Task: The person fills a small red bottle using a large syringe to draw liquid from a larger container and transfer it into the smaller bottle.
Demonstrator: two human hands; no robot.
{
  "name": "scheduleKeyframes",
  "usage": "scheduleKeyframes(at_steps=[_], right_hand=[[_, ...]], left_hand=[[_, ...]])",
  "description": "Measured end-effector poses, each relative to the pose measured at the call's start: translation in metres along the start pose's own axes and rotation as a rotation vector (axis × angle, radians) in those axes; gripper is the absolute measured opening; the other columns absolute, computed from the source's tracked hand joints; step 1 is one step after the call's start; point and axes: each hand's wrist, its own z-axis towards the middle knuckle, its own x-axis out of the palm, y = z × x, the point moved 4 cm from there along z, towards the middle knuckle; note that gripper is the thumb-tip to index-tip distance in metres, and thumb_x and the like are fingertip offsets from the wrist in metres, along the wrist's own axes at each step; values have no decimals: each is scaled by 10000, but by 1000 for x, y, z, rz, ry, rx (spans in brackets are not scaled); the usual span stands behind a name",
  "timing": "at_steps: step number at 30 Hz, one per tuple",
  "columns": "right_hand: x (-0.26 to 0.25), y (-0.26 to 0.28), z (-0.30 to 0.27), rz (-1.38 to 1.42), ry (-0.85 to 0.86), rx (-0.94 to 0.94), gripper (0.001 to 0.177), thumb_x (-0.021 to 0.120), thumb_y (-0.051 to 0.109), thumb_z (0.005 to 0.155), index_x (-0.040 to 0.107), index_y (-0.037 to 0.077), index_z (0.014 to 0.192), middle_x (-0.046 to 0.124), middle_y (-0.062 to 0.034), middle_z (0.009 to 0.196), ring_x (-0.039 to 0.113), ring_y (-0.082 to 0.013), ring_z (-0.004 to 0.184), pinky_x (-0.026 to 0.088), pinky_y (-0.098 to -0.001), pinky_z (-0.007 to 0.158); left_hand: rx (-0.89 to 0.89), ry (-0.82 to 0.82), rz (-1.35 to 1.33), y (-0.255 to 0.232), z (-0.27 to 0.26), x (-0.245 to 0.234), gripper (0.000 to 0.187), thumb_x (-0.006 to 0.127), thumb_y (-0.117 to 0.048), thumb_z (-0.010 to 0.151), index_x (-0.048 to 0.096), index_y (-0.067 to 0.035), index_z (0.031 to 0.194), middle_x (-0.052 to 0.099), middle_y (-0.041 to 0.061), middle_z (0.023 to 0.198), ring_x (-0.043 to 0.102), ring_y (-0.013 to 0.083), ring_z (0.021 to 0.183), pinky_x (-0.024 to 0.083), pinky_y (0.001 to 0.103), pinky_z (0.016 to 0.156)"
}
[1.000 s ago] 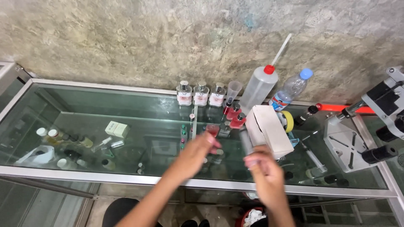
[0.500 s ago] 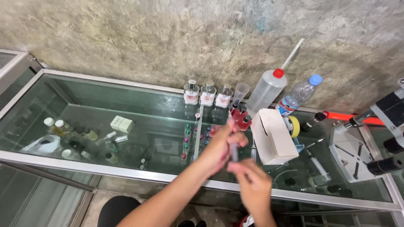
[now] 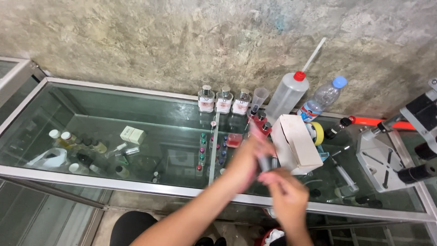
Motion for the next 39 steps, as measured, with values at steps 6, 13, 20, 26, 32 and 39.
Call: scheduleKeyframes(at_steps=[6, 13, 20, 26, 32, 39], right_hand=[[-3, 2, 3, -32, 14, -18, 142, 624, -68, 926, 747, 2, 917, 760, -105, 816, 744, -171, 753, 649, -251, 715], [-1, 20, 1, -66, 44, -43, 118, 654, -3, 913, 753, 33, 861, 779, -48, 772, 713, -147, 717, 598, -245, 686], [2, 1, -11, 140, -7, 83, 127, 605, -28, 944, 727, -14, 975, 734, -150, 876, 804, -208, 760, 685, -264, 698], [1, -10, -26, 165, -51, 193, 88, 606, 36, 964, 682, -9, 969, 808, -168, 874, 777, -203, 779, 644, -294, 736], [-6, -22, -30, 181, -136, 208, 87, 644, 21, 956, 689, -24, 1014, 754, -142, 916, 725, -185, 806, 617, -288, 795], [-4, -22, -22, 146, -21, 185, 84, 614, 13, 959, 695, -7, 972, 752, -143, 861, 761, -210, 833, 637, -296, 786]], left_hand=[[-56, -55, 277, -12, -5, 10, 270, 427, -229, 1003, 626, -77, 904, 647, 79, 930, 534, 173, 779, 427, 313, 715], [175, -113, -37, -2, 17, -6, 452, 371, -546, 1039, 421, -231, 720, 372, -105, 539, 604, 167, 682, 444, 411, 1013], [136, -54, -7, 1, 8, 2, 381, 330, -463, 1092, 436, -192, 846, 375, -97, 590, 635, 199, 869, 352, 371, 1084], [92, -50, 44, 3, 2, 2, 332, 424, -359, 1072, 509, -210, 788, 411, -93, 569, 688, 192, 908, 421, 388, 1082], [-106, 31, -2, 13, -12, 12, 355, 325, -337, 1162, 447, -164, 877, 427, -81, 651, 657, 155, 904, 419, 181, 543], [-127, -147, 398, -17, -21, 22, 486, 278, -432, 1088, 574, -100, 894, 610, 27, 791, 466, 110, 550, 433, 222, 485]])
